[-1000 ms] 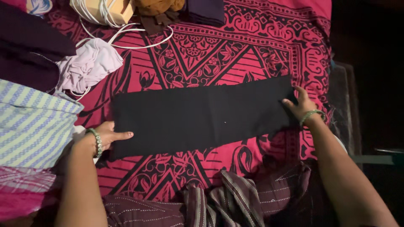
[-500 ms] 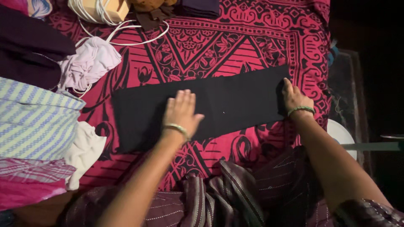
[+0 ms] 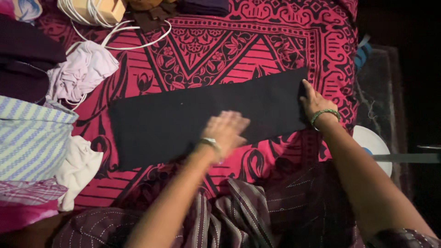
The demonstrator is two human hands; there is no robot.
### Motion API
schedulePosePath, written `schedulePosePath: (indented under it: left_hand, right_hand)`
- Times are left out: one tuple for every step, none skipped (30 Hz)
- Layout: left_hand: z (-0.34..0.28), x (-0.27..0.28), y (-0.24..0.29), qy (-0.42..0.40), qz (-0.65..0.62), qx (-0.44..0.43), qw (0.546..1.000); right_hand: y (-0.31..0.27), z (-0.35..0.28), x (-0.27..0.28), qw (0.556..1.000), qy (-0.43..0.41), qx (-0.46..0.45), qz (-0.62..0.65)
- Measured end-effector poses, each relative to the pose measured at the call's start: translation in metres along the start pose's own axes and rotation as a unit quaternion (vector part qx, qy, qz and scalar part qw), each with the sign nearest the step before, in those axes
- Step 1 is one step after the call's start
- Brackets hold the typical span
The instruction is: The person folds a black garment, then a light pink garment, and finally a white garment on a patterned bedsheet. Each item is smoothed, folded into a compact rectangle, and placed on the bed.
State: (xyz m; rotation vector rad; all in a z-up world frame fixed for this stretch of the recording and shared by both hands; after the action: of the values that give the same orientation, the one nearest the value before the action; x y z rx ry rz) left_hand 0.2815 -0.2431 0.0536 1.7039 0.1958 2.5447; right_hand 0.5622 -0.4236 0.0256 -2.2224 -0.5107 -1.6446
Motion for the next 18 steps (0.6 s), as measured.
schedulePosePath:
  left_hand:
    - [-0.027,-0.021,-0.054,-0.216,0.044,0.111,0.969]
    - [-0.056,-0.003,-0.098,-0.193,0.138,0.155,0.959]
    - [-0.087,0.013,-0.144,-0.181,0.176,0.256,0.933]
    - [-0.114,0.032,-0.190,-0.137,0.211,0.350,0.902]
    - [-0.147,0.049,-0.226,-0.100,0.193,0.425,0.879]
    - [-0.184,0.072,-0.244,0.006,0.172,0.484,0.858]
    - [-0.214,0.088,-0.255,0.113,0.149,0.536,0.823]
    - [-0.223,0.085,-0.262,0.098,0.150,0.559,0.809]
    - [-0.223,0.078,-0.261,0.084,0.151,0.582,0.795]
    - [-0.213,0.070,-0.254,0.069,0.150,0.603,0.780]
    - [-0.185,0.063,-0.244,0.051,0.176,0.582,0.792]
    - [-0.153,0.053,-0.228,0.031,0.198,0.560,0.804]
    - [-0.119,0.045,-0.205,0.024,0.199,0.498,0.844]
    - [-0.087,0.032,-0.173,-0.006,0.197,0.415,0.888]
    - [-0.060,0.022,-0.147,-0.008,0.140,0.369,0.919]
    - [-0.044,0.013,-0.112,-0.034,0.097,0.291,0.951]
    - [-0.034,0.008,-0.083,-0.039,0.057,0.245,0.967]
    - [-0.028,0.005,-0.059,-0.044,0.016,0.198,0.979]
  right_hand:
    - [0.000,-0.001,0.001,1.000,0.003,0.002,0.001]
    - [0.000,-0.001,0.002,1.000,0.008,0.008,0.003]
    - [0.000,0.000,0.003,1.000,0.012,0.013,0.005]
    - [-0.001,0.001,0.002,1.000,0.015,0.022,0.006]
    - [0.001,0.002,0.001,1.000,0.016,0.018,0.000]
    - [0.001,0.003,0.000,1.000,0.016,0.015,-0.005]
    - [0.001,0.003,-0.002,1.000,0.016,0.013,-0.011]
    - [0.000,0.003,-0.003,1.000,0.013,0.010,-0.012]
    - [0.001,0.004,-0.003,1.000,0.011,0.007,-0.013]
    - [0.003,0.003,-0.003,1.000,0.009,0.002,-0.014]
    - [0.002,0.003,-0.002,1.000,0.014,0.006,-0.008]
    - [0.002,0.003,-0.001,1.000,0.018,0.009,-0.005]
    - [-0.001,0.003,-0.001,1.000,0.022,0.011,-0.001]
    - [-0.001,0.002,0.000,1.000,0.019,0.009,-0.004]
    - [-0.002,0.002,0.000,1.000,0.016,0.006,-0.006]
    - [-0.001,0.001,0.001,1.000,0.013,0.001,-0.008]
    - [-0.001,0.000,0.001,1.000,0.011,-0.001,-0.010]
    - [-0.002,-0.001,0.002,1.000,0.010,-0.004,-0.013]
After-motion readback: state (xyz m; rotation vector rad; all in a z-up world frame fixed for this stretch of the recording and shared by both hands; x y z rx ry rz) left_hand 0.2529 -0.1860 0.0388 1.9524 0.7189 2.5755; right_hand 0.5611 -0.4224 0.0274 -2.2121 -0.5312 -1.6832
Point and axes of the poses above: each hand's wrist, its own z-axis towards the middle knuckle, its own x-axis out of the back of the hand, y = z × x, the point moved 7 cm from there along z, towards the middle knuckle, and after that the axes turned 1 degree about y, right-handed, at the moved point
